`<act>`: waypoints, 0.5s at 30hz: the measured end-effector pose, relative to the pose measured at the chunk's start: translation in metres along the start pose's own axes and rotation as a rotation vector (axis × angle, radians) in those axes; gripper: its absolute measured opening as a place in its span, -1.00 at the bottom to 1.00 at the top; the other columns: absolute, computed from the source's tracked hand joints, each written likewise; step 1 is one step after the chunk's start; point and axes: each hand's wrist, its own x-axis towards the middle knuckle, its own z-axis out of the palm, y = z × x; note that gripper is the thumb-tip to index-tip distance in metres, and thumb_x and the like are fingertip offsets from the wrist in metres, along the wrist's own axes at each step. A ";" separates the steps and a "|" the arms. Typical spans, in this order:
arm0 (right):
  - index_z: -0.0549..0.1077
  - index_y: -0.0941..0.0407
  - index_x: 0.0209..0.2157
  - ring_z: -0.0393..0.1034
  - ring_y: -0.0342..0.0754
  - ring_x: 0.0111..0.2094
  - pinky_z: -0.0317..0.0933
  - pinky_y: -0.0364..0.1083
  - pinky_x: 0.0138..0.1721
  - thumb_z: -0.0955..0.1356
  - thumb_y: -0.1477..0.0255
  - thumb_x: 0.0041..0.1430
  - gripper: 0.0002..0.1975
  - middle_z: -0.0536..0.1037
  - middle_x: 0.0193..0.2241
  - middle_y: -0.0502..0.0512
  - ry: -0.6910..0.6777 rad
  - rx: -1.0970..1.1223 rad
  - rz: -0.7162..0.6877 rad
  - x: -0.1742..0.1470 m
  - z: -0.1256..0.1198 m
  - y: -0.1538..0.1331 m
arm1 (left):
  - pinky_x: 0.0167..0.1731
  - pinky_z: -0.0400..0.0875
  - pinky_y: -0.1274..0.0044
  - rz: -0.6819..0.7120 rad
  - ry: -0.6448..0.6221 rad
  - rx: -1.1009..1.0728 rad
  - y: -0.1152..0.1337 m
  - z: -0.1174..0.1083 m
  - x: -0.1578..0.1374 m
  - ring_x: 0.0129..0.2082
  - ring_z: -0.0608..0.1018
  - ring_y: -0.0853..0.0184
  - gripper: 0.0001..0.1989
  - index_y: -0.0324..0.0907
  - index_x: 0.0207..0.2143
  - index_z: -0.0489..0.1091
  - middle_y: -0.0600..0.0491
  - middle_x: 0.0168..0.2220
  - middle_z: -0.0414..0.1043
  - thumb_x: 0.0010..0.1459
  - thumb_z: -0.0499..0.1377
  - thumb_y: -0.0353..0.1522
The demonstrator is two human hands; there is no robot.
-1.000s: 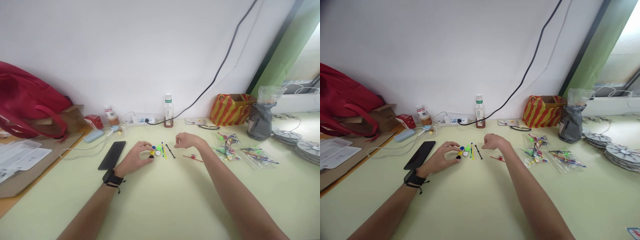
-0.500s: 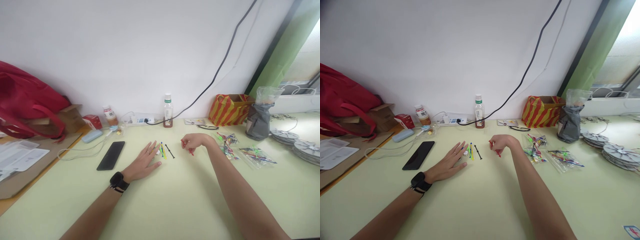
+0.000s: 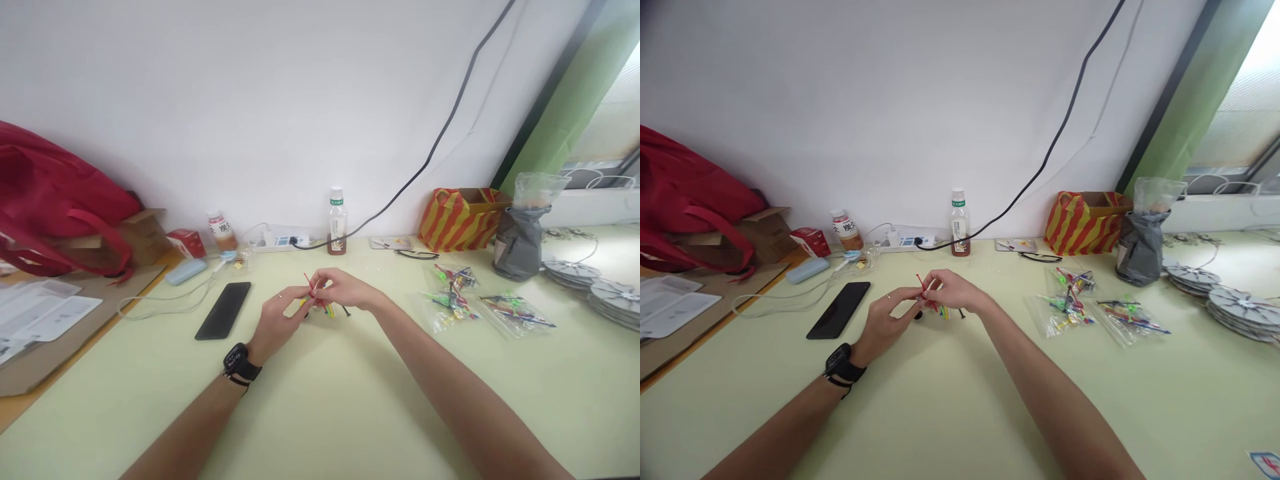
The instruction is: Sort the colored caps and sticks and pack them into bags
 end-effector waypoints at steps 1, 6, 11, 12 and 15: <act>0.43 0.12 -0.31 0.53 -0.14 -0.40 0.44 -0.15 -0.30 0.44 0.52 0.20 -0.90 0.56 -0.37 0.01 0.011 -0.030 0.019 0.001 0.000 0.001 | -0.05 0.53 0.42 0.009 -0.005 0.003 0.000 0.000 0.000 -0.14 0.64 0.28 -0.83 -0.08 -0.05 0.51 0.04 -0.11 0.62 0.31 0.23 -0.37; 0.46 0.15 -0.34 0.52 -0.13 -0.38 0.35 -0.22 -0.40 0.40 0.61 0.10 -0.90 0.62 -0.39 0.05 0.010 -0.157 0.020 0.006 -0.003 0.005 | -0.05 0.51 0.42 0.018 -0.043 -0.012 0.001 0.000 -0.001 -0.13 0.63 0.28 -0.80 -0.09 -0.06 0.49 0.02 -0.11 0.61 0.27 0.26 -0.42; 0.43 0.14 -0.36 0.50 -0.15 -0.44 0.33 -0.23 -0.42 0.38 0.58 0.10 -0.93 0.60 -0.45 0.02 -0.058 -0.148 0.013 0.005 -0.002 0.004 | -0.11 0.51 0.44 0.016 -0.035 -0.028 0.006 0.000 -0.003 -0.20 0.61 0.30 -0.82 -0.11 -0.11 0.50 0.03 -0.17 0.60 0.23 0.24 -0.46; 0.42 0.14 -0.36 0.49 -0.15 -0.44 0.32 -0.22 -0.43 0.37 0.56 0.10 -0.94 0.59 -0.45 0.01 -0.072 -0.151 0.005 0.004 -0.001 0.003 | -0.13 0.50 0.45 0.014 -0.033 -0.026 0.007 0.001 -0.003 -0.22 0.61 0.30 -0.83 -0.11 -0.13 0.49 0.03 -0.19 0.60 0.22 0.24 -0.46; 0.38 0.12 -0.34 0.45 -0.16 -0.45 0.24 -0.23 -0.51 0.35 0.47 0.17 -0.97 0.59 -0.38 0.01 -0.078 -0.270 -0.002 0.000 0.004 -0.002 | -0.21 0.49 0.47 -0.012 -0.023 -0.018 0.008 0.001 -0.004 -0.30 0.60 0.32 -0.90 -0.12 -0.23 0.47 0.07 -0.29 0.59 0.19 0.25 -0.46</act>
